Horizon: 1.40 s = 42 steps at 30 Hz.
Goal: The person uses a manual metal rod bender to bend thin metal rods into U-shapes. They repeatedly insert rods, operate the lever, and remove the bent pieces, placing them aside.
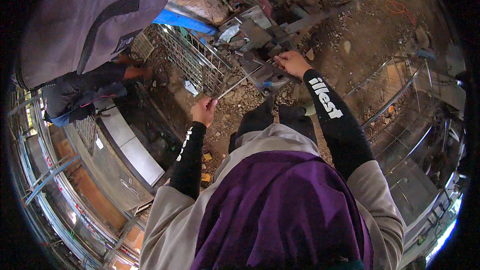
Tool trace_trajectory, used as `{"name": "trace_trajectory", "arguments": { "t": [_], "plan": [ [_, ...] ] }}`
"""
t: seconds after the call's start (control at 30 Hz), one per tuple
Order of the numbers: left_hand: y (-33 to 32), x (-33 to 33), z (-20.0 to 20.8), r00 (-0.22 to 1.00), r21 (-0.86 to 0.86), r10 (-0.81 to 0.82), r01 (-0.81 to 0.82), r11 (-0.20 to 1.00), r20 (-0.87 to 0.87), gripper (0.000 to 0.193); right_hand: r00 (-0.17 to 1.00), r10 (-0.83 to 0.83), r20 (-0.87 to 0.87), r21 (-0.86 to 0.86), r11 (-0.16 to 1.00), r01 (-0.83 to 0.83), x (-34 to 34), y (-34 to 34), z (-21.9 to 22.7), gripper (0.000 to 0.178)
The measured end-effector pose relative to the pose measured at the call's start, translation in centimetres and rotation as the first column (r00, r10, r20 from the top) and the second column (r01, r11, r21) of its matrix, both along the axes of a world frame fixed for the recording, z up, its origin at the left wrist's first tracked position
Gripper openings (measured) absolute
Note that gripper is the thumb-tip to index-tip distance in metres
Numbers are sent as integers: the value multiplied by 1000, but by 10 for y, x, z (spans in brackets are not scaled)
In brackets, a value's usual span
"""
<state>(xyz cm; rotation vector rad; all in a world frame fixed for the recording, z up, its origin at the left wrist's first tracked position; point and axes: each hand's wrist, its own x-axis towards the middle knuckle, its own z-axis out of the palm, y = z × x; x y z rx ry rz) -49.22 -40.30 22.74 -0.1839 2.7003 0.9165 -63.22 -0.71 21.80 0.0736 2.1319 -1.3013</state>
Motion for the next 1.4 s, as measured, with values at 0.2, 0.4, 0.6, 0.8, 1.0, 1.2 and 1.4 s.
{"name": "trace_trajectory", "arguments": {
  "t": [0.2, 0.4, 0.6, 0.8, 1.0, 1.2, 1.4],
  "plan": [
    [0, -11, 12, 990, -52, -20, 27, 998, 143, 25, 981, 131, -145, 33, 991, -128, 0, 5, -24, 39],
    [-2, -12, 16, 997, -2, -10, 11, 1000, 76, 24, 998, 27, -64, -31, 999, -29, 6, 0, -25, 40],
    [-1, -15, 30, 991, -45, -44, 50, 998, 125, 23, 991, 102, -87, 77, 992, -95, 7, 5, -41, 44],
    [3, -1, 34, 992, 73, 37, -46, 996, 121, 25, 997, 20, -73, 30, 999, -18, 13, 9, -21, 41],
    [-1, -3, 37, 994, -36, -6, 10, 999, 110, 27, 867, -449, 216, -52, 881, 470, 57, 46, -22, 30],
    [4, 12, 38, 991, -63, 39, -32, 998, 125, 24, 789, -555, 263, 62, 826, 560, 128, 93, -49, 25],
    [4, 2, 59, 999, -44, -12, 10, 999, -39, 21, 981, -192, 30, 323, 931, 172, 210, 141, -137, 35]
  ]
}}
